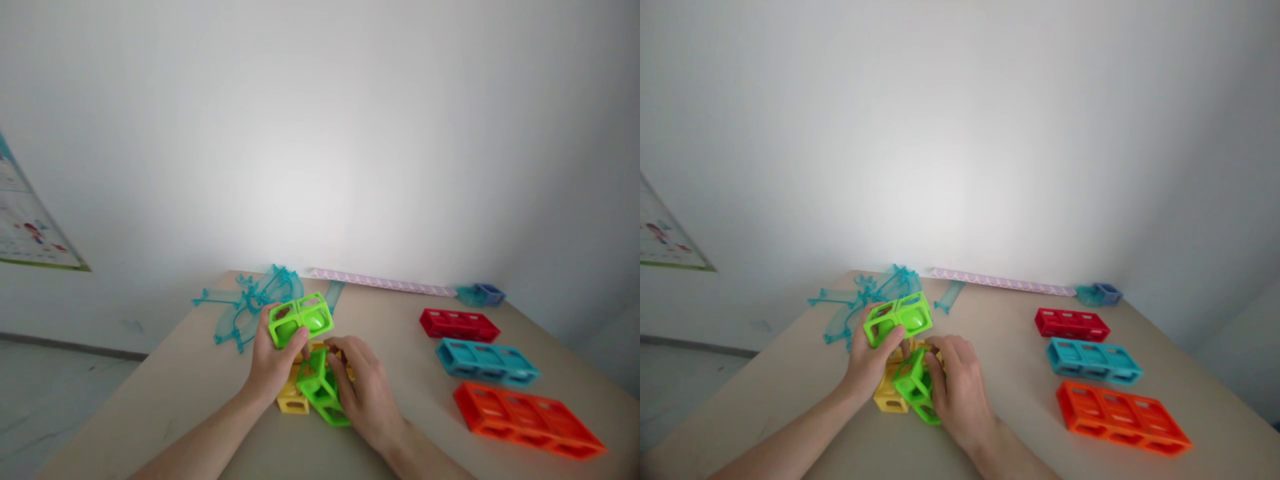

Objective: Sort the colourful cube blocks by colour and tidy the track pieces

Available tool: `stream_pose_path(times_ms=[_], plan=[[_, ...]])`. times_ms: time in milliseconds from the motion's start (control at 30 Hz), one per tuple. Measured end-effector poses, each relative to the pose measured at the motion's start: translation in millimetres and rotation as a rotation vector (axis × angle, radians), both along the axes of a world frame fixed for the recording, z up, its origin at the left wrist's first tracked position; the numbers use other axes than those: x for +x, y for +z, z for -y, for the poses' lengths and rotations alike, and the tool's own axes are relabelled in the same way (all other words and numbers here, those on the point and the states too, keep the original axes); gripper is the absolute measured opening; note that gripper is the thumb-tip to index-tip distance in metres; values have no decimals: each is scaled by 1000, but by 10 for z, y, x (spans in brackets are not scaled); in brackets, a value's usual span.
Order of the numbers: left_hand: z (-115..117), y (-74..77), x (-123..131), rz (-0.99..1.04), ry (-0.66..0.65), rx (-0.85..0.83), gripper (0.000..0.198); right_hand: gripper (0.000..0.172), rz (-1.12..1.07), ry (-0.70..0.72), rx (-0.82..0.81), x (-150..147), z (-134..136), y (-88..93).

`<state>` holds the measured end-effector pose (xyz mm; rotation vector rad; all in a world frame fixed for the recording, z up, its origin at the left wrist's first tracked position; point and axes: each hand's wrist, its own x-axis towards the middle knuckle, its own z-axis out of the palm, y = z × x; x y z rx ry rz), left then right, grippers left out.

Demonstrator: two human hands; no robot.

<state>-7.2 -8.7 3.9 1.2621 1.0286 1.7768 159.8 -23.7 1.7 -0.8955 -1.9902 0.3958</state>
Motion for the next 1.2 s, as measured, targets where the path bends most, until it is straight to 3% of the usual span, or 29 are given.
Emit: stream_pose_path(times_ms=[233,500,667,967,1200], plan=[[9,-43,30,32,33,-32,44,38,180,92,57,-4,135,125],[25,-21,74,23,123,-48,43,32,31,130,97,-102,85,-28],[44,-4,96,-25,206,-24,39,29,-39,21,139,-149,71,-130],[71,18,130,42,184,-61,40,34,50,-191,146,-155,30,-179],[-10,-61,73,109,120,-53,39,52,-81,-175,128,-97,-39,-217]])
